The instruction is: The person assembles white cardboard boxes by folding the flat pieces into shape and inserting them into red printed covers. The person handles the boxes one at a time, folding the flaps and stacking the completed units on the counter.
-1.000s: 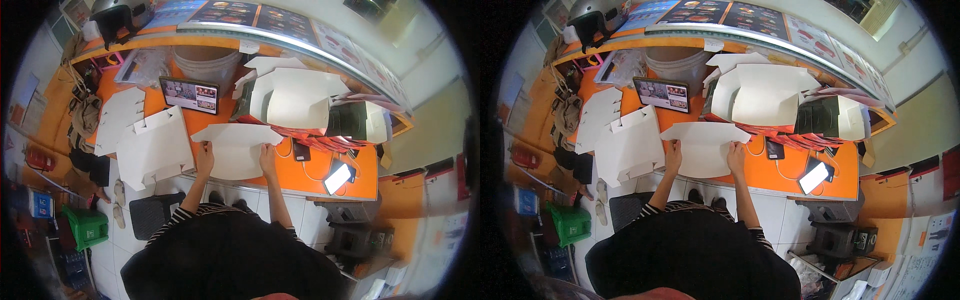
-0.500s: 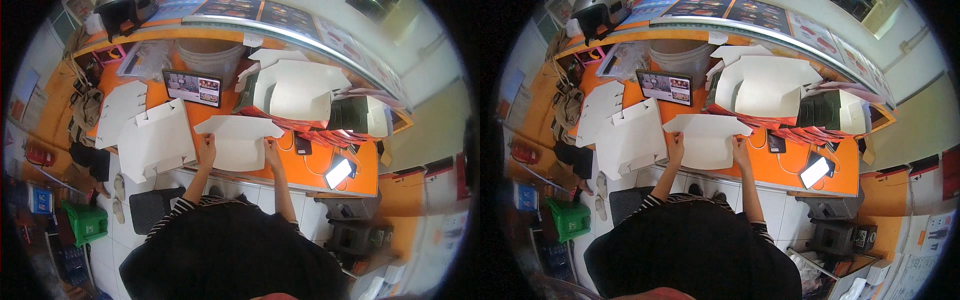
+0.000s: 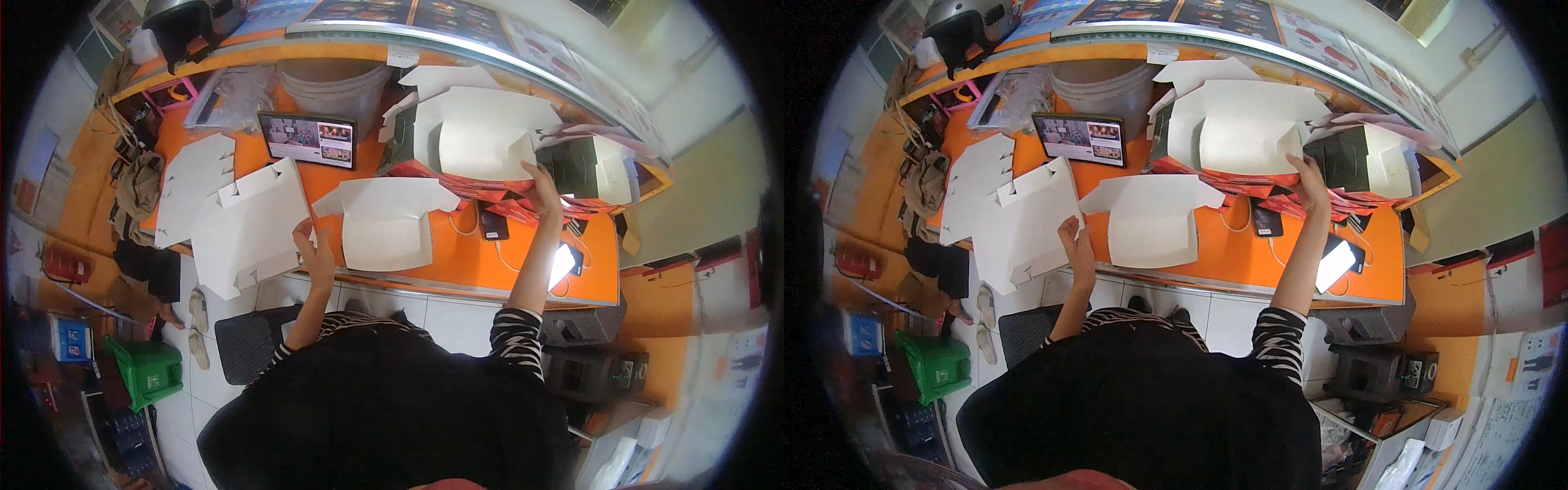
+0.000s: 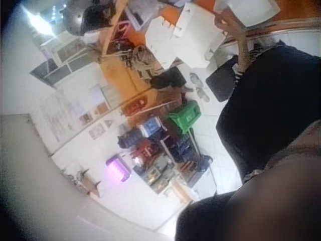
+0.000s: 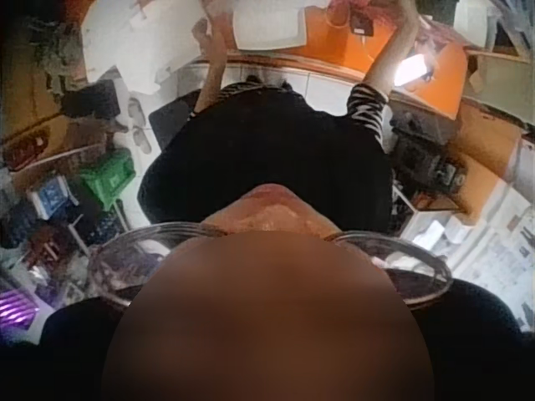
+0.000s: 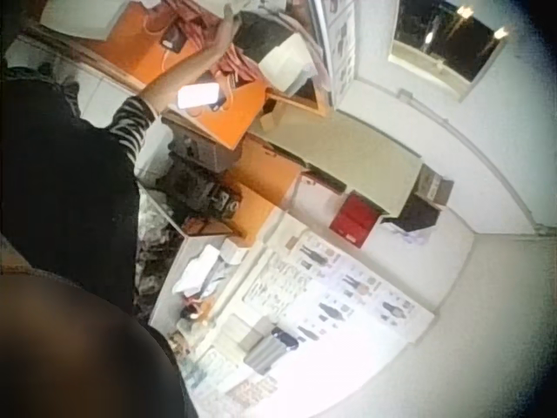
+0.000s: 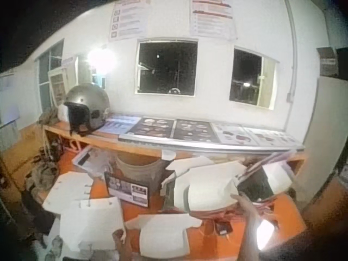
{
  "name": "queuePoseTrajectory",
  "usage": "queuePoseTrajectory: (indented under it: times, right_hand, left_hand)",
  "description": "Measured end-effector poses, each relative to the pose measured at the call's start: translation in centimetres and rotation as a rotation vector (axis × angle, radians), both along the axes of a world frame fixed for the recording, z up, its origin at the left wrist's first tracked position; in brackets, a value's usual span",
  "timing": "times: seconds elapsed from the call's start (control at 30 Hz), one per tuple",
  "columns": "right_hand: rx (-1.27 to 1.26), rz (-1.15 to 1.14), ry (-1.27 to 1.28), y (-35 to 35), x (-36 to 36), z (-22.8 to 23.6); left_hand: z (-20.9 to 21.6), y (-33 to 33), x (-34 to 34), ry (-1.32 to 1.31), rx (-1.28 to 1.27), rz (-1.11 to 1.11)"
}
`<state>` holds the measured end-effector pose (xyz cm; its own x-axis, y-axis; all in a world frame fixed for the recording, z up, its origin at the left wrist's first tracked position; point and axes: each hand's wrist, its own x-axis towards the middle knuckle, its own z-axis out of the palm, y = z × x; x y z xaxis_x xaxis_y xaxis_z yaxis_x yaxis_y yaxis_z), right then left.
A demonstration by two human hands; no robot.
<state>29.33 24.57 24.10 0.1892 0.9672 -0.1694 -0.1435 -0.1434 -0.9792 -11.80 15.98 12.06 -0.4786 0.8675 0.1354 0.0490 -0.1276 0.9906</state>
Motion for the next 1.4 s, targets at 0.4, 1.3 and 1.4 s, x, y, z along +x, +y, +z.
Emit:
queuePoseTrajectory:
  times: [0.4, 1.3, 1.4]
  right_hand:
    - [0.317, -0.303, 0.171, -15.6, -9.0, 1.5]
    - [0.031, -0.055, -0.110, -12.9, -18.8, -11.7]
    - [0.009, 0.058, -0.144, -12.6, -17.8, -12.6]
  left_hand:
    - [-3.5, -0.5, 1.0, 0.172, -0.027, -0.120]
    - [-2.0, -1.9, 0.2, -0.250, -0.120, -0.331]
    - [-1.4, -1.8, -0.4, -0.094, -0.136, -0.368]
